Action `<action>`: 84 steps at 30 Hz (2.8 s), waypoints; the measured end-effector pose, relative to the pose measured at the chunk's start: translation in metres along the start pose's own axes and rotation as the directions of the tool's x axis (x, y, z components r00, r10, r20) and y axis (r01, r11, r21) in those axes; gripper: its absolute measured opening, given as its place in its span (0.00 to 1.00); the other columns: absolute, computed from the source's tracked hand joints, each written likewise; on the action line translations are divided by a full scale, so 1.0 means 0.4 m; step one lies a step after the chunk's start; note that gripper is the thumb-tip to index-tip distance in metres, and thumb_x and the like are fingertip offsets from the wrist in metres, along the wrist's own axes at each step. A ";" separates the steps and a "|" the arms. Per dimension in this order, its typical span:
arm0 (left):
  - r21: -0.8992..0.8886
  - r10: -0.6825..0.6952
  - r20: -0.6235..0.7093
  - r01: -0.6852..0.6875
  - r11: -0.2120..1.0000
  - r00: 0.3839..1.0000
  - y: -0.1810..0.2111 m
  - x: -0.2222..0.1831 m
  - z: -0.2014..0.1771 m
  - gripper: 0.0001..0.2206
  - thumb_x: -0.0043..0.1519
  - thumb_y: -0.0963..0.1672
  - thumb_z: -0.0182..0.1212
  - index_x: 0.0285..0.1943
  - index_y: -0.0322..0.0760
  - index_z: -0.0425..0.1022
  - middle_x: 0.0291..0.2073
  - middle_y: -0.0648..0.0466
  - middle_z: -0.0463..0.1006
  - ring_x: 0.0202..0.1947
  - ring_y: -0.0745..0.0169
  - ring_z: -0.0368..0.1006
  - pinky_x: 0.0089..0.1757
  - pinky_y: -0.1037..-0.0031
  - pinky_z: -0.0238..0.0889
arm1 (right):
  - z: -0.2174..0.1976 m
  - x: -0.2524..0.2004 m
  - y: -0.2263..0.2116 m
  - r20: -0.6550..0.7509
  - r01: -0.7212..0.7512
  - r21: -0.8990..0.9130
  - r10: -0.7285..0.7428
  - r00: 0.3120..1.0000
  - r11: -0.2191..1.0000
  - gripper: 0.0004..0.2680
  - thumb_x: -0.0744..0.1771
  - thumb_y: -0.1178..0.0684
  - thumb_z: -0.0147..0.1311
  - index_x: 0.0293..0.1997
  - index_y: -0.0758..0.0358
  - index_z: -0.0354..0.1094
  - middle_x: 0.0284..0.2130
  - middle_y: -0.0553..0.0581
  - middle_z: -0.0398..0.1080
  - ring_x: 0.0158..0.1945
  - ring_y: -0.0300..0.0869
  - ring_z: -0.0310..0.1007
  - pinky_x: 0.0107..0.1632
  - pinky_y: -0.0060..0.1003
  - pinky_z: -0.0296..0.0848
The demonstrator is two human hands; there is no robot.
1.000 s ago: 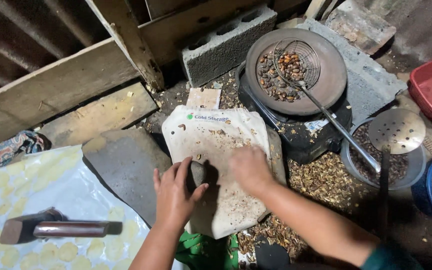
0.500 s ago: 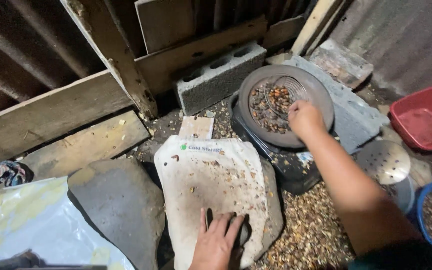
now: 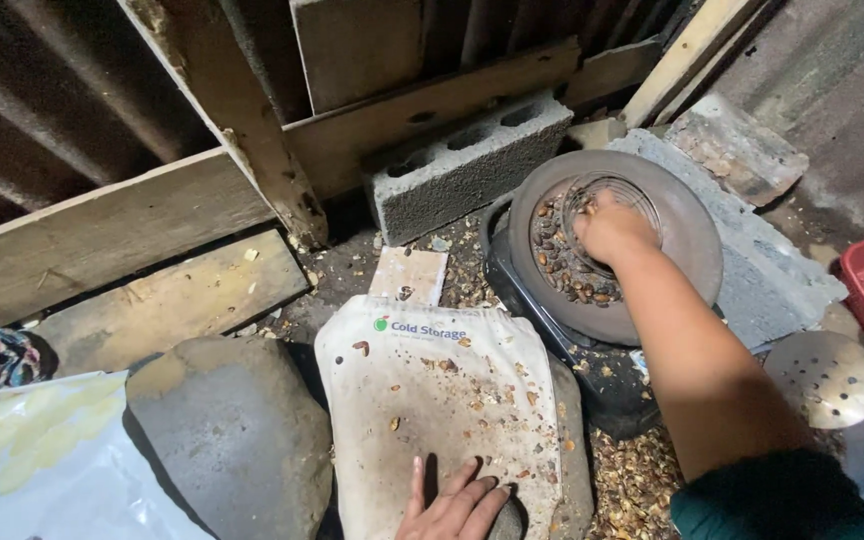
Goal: Cracking nuts with a stone, extracting kernels, and flattening food items with a wooden mallet
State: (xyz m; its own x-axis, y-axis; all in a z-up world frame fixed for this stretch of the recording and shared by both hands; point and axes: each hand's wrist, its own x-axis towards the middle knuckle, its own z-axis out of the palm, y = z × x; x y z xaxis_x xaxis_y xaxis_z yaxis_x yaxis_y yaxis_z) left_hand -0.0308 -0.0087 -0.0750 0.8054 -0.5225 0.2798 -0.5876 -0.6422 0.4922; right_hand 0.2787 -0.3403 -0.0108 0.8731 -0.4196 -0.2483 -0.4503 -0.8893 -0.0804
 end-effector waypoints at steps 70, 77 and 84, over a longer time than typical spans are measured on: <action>-0.078 -0.436 -0.093 0.430 0.899 0.895 -0.127 0.082 -0.034 0.09 0.61 0.54 0.64 0.46 0.61 0.77 0.47 0.61 0.72 0.57 0.56 0.66 0.60 0.58 0.54 | 0.158 -0.736 -0.096 0.223 0.440 -0.032 -0.423 0.879 0.897 0.17 0.68 0.34 0.45 0.63 0.40 0.57 0.48 0.65 0.75 0.50 0.63 0.78 0.52 0.58 0.76; -0.066 -0.403 -0.166 0.398 0.915 0.900 -0.125 0.044 -0.091 0.13 0.65 0.46 0.58 0.58 0.49 0.75 0.49 0.51 0.72 0.59 0.49 0.66 0.57 0.60 0.59 | 0.158 -0.770 -0.140 0.083 0.671 0.014 -0.670 0.738 0.741 0.18 0.67 0.40 0.50 0.65 0.42 0.60 0.52 0.63 0.69 0.51 0.65 0.76 0.50 0.59 0.78; -0.174 -0.442 -0.221 0.411 0.895 0.869 -0.121 0.041 -0.084 0.08 0.65 0.45 0.60 0.51 0.46 0.77 0.48 0.52 0.73 0.59 0.49 0.67 0.58 0.60 0.62 | 0.095 -0.758 -0.165 0.231 0.289 0.293 -0.361 0.904 0.911 0.20 0.68 0.38 0.48 0.67 0.46 0.55 0.49 0.75 0.73 0.57 0.67 0.73 0.58 0.59 0.71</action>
State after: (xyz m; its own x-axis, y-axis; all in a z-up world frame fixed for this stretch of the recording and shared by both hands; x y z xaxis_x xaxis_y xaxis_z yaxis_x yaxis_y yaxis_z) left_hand 0.0135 0.0329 -0.0665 0.9771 -0.0465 0.2078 -0.1816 -0.6916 0.6990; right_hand 0.0364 -0.1473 0.0330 0.9081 -0.0164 -0.4185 -0.2130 -0.8785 -0.4277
